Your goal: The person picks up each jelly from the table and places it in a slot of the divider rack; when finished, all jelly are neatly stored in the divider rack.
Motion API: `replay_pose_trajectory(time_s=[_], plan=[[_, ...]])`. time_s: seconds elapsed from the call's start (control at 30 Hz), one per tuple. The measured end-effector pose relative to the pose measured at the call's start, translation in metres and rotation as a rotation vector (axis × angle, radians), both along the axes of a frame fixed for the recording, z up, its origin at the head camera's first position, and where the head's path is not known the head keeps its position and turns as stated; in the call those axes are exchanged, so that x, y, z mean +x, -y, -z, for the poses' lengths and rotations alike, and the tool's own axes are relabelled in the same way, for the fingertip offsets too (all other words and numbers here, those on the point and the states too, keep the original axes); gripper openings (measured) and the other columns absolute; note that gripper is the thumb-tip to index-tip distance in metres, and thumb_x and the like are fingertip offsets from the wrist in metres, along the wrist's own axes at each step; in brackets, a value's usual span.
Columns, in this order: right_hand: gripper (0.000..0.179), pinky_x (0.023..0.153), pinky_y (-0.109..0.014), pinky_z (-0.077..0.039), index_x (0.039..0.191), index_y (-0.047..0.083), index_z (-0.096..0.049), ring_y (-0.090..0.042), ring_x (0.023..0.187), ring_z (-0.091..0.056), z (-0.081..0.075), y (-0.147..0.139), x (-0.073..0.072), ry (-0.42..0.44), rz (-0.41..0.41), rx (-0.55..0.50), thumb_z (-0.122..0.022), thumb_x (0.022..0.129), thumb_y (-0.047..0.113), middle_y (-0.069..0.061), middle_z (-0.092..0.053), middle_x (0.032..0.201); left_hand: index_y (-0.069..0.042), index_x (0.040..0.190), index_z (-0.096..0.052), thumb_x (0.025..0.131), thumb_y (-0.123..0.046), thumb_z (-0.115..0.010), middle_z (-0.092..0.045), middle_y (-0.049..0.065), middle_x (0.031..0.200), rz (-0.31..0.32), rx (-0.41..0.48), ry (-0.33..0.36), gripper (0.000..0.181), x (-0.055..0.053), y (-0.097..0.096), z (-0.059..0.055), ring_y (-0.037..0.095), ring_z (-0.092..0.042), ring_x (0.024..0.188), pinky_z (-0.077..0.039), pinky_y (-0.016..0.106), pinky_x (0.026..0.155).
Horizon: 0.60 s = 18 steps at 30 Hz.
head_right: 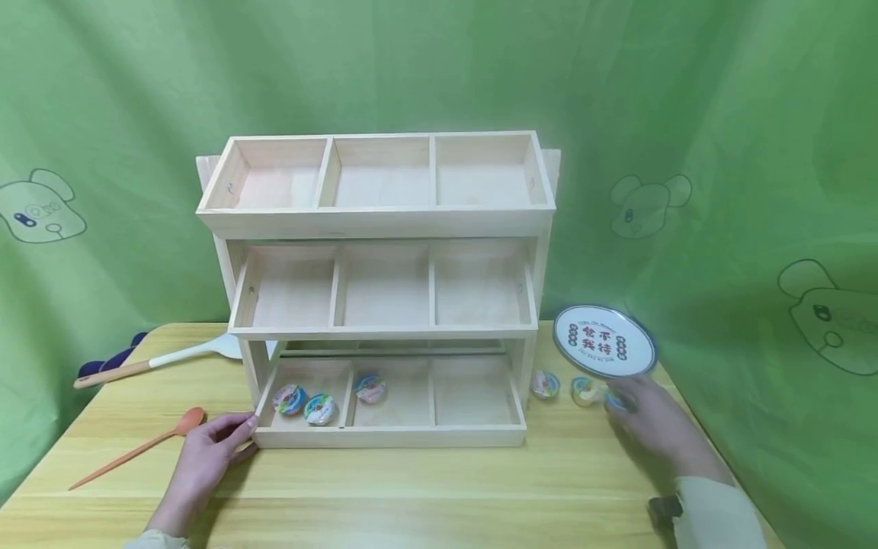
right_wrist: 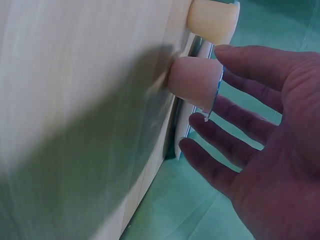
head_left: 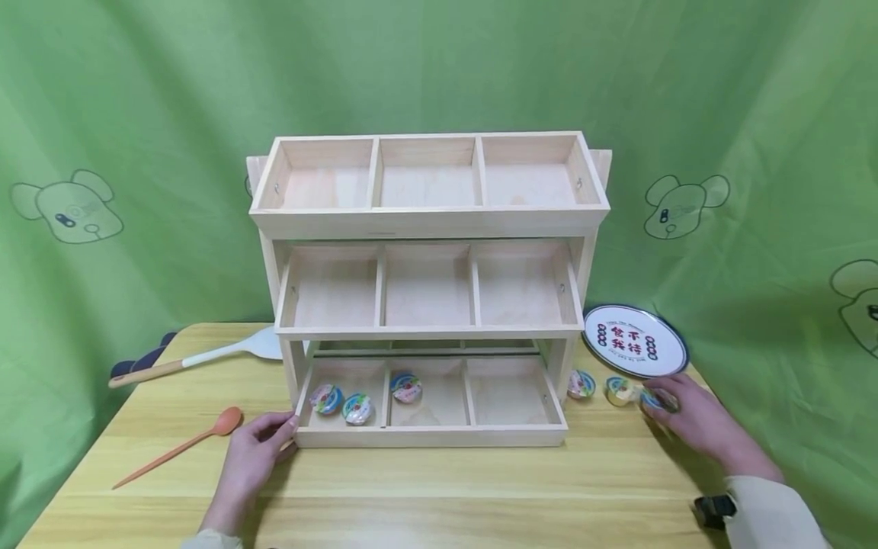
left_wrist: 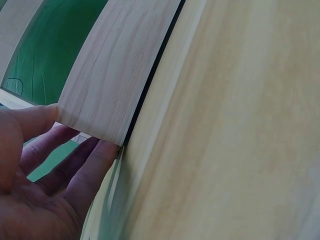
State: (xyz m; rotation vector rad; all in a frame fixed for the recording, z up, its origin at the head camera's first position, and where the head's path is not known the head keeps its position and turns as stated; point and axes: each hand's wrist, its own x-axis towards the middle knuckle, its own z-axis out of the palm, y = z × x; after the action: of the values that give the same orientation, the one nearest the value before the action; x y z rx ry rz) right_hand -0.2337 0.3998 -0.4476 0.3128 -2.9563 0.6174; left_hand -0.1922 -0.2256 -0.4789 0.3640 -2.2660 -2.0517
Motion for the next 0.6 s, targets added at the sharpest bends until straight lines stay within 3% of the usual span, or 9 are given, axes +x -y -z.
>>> replay_pose_trajectory(time_s=[0.37,0.6], plan=[[0.042,0.086,-0.072,-0.044,0.118,-0.013,-0.058,-0.056,0.104,-0.052,0.0,-0.006,0.004,-0.006,-0.013,0.009,-0.074,0.087,0.011,-0.035,-0.056,0.116,0.013,0.121,-0.059,0.096,-0.003,-0.062,-0.055,0.025,0.123,0.012,-0.001,0.003,0.03,-0.002,0.001,0.001,0.02,-0.062,0.1,-0.058,0.03,0.088],[0.047,0.082,-0.071,-0.046,0.119,-0.01,-0.059,-0.054,0.099,-0.054,-0.009,-0.003,0.014,-0.013,0.006,0.042,-0.077,0.084,0.016,-0.033,-0.058,0.11,0.015,0.121,-0.058,0.096,-0.003,-0.063,-0.056,0.025,0.121,0.0,0.015,-0.006,0.032,-0.001,0.0,0.001,0.014,-0.063,0.095,-0.059,0.029,0.087]])
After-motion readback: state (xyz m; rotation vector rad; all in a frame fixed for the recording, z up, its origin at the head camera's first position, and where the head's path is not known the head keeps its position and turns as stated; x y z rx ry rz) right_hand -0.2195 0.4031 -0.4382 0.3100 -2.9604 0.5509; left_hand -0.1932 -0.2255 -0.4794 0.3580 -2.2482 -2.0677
